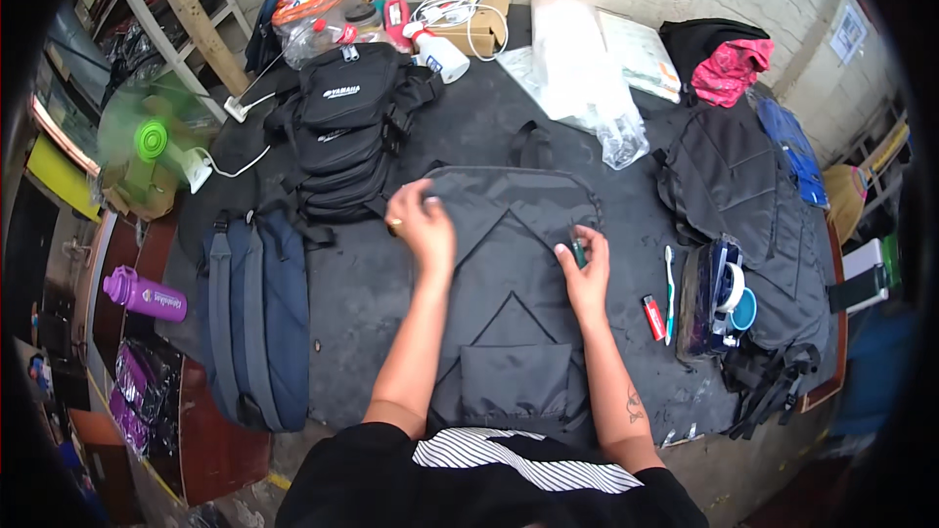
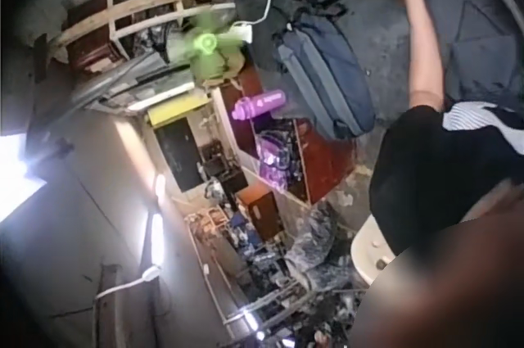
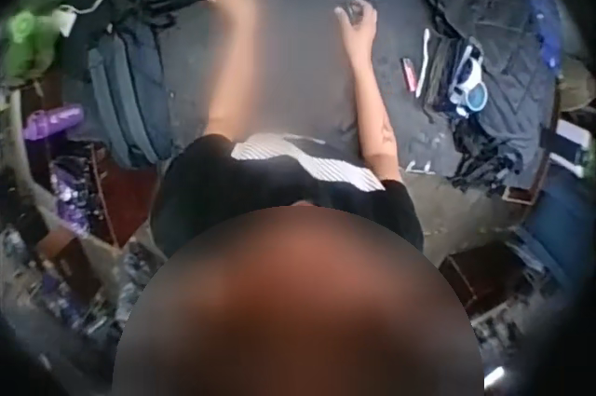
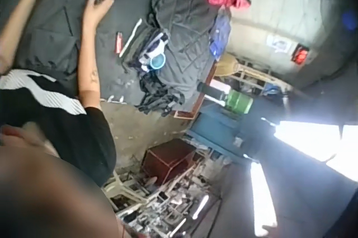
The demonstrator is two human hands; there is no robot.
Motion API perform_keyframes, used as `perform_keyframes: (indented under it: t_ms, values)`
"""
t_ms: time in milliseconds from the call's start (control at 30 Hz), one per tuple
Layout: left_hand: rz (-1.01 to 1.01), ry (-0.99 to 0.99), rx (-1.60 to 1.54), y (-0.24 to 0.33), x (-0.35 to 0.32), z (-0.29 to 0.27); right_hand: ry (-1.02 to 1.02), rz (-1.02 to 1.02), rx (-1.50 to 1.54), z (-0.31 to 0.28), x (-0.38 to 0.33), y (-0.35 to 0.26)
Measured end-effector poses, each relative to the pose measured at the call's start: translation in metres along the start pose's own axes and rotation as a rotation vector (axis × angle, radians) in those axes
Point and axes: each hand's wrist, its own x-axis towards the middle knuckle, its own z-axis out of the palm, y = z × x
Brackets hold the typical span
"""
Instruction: Trimming loose threads with scissors and burning them with a lighter while inspecting backpacks on a workbench.
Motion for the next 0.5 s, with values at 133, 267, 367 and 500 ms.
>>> perform_keyframes:
  t_ms: [133,267,367,500]
  values:
    - [-0.900,-0.482,-0.681,-0.069,0.021,-0.045,-0.022,0.005,-0.003,0.020,-0.020,0.020]
    - [-0.869,-0.786,-0.596,-0.075,0.012,-0.086,0.037,-0.058,-0.047,0.018,-0.022,0.018]
    - [-0.916,-0.959,-0.715,-0.066,-0.018,-0.117,0.050,-0.044,-0.043,0.019,-0.020,0.027]
    - [-0.956,-1.031,-0.658,-0.055,-0.049,-0.146,-0.023,0.106,-0.009,0.017,-0.013,0.014]
